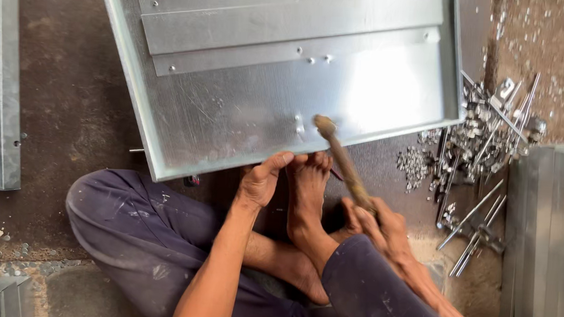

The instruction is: The person assembles a metal box by attaching a latch and hinges to a metal panel using a hammer and small metal components while sitting on the floor.

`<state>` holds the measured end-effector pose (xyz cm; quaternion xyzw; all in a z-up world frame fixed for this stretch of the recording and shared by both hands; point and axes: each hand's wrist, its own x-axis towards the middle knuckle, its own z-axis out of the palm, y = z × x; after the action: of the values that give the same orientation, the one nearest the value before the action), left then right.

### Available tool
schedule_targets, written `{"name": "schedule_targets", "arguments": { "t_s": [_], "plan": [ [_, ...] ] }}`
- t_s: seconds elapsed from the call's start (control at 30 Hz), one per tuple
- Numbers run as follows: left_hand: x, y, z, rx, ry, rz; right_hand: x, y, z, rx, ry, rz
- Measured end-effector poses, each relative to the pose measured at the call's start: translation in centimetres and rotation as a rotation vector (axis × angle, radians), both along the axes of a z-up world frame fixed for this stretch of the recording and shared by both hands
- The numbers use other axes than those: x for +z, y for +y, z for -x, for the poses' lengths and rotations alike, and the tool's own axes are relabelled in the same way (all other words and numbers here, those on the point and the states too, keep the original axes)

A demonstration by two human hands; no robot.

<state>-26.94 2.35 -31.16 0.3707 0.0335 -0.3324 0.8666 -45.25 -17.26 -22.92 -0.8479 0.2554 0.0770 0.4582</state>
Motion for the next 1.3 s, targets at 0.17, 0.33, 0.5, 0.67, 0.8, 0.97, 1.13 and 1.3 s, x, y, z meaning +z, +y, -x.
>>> {"name": "schedule_targets", "arguments": {
  "t_s": [0.17, 0.33, 0.5, 0.67, 0.8, 0.97, 1.13, 1.3],
  "plan": [
    [-0.2, -0.1, -0.1, 0.011, 0.051, 0.018, 1.0, 0.4, -2.7, -0.038, 0.037, -0.061],
    [-1.5, 0.5, 0.1, -0.069, 0.09, 0.046, 1.4, 0.6, -3.4, -0.037, 0.12, -0.046],
    [-1.4, 0.1, 0.1, 0.01, 0.11, 0.042, 1.2, 1.0, -3.5, 0.197, -0.225, 0.115],
    [-1.6, -0.1, 0.0, 0.005, 0.044, -0.008, 0.4, 1.3, -4.1, -0.018, -0.109, -0.099],
    [-0.5, -0.2, 0.1, 0.069, 0.067, -0.003, 0.9, 0.5, -5.3, 0.027, 0.185, 0.009],
    [-0.8, -0.1, 0.5, 0.003, -0.009, 0.012, 0.3, 0.2, -4.4, 0.04, 0.009, 0.021],
    [0.7, -0.5, 0.2, 0.075, 0.02, -0.009, -0.8, -1.3, -3.6, 0.002, -0.285, 0.023],
    [0.6, -0.4, 0.0, 0.055, 0.008, 0.016, -2.6, -1.6, -2.2, 0.089, 0.019, -0.036]
  ]
}}
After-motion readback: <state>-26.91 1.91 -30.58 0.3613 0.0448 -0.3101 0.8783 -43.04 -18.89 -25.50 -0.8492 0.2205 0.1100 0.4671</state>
